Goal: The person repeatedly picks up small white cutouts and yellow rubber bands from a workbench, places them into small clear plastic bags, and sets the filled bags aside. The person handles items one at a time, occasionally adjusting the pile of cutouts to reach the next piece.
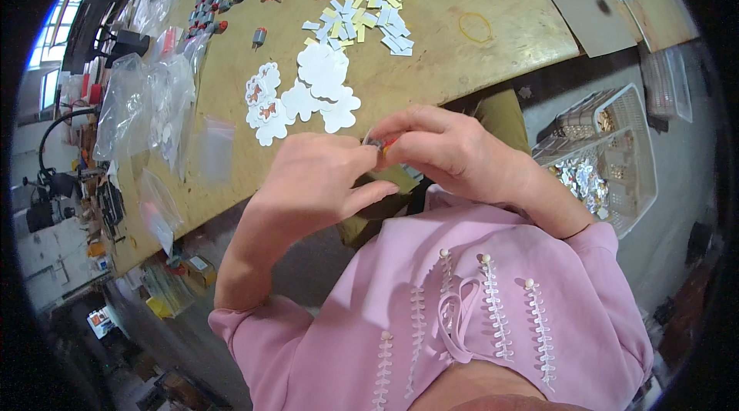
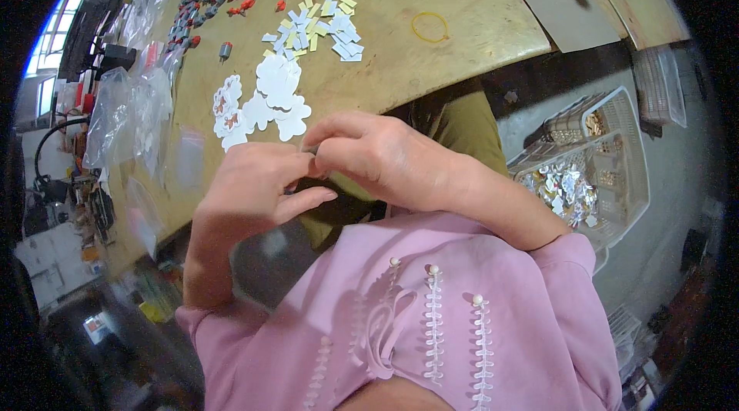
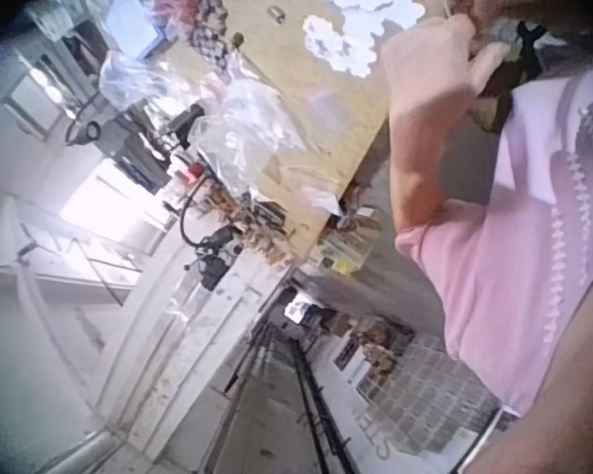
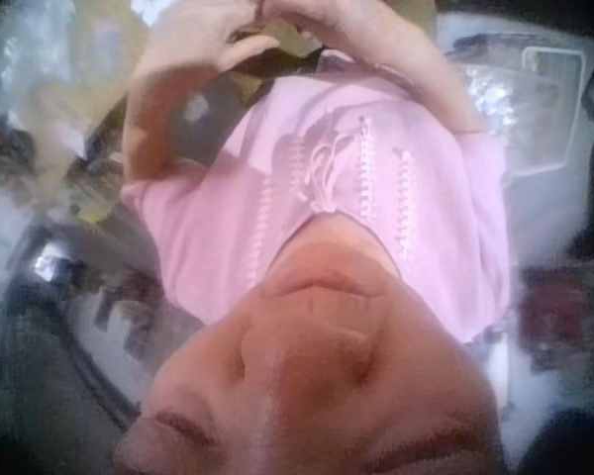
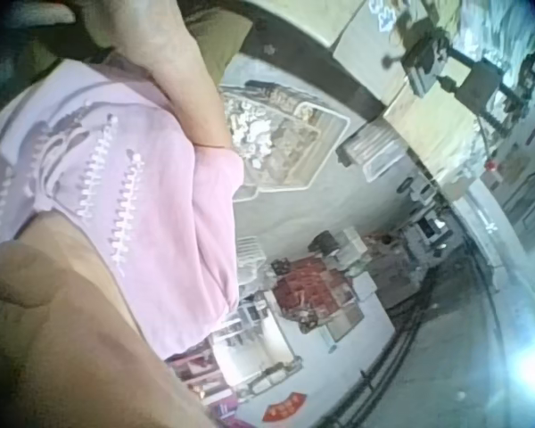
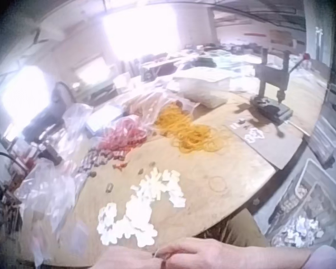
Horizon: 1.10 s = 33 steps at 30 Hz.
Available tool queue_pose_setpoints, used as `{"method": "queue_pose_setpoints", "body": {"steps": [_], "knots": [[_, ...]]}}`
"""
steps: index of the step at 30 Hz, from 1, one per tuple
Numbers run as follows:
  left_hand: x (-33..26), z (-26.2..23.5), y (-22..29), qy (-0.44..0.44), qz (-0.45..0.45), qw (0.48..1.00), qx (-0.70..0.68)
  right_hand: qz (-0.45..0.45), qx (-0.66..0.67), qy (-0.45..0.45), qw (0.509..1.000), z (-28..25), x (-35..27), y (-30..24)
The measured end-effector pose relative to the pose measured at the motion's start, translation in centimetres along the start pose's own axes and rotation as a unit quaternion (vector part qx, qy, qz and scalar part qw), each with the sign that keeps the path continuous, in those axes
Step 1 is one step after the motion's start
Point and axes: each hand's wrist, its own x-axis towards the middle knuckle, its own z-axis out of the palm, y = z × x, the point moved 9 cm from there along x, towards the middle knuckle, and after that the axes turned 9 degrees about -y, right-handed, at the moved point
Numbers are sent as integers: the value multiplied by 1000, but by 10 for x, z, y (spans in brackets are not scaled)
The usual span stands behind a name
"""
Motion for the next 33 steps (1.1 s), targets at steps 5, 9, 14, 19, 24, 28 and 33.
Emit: {"method": "queue_pose_setpoints", "body": {"steps": [5, 9, 14, 19, 24, 28, 33], "knots": [[4, 14, -13, -65, -38, 997, -10, 0, 36, 17, 999, 5, 0, -3], [-6, -14, -16, 21, -89, 979, -185, 23, 20, 47, 998, -13, -1, 0], [0, 10, -18, 95, 3, 994, -58, 2, 37, 29, 999, -4, 6, 0], [-26, -11, -48, 250, -67, 894, -365, 57, 6, 62, 996, -19, -1, 8], [-9, 26, -54, 293, -8, 833, -469, 58, -8, 75, 996, -25, 2, 7], [-6, 27, -47, 332, 14, 806, -490, 97, 3, 90, 991, -28, 0, 16], [-3, 29, -46, 364, 23, 790, -493, 149, 117, 96, 977, -24, -4, 38]]}}
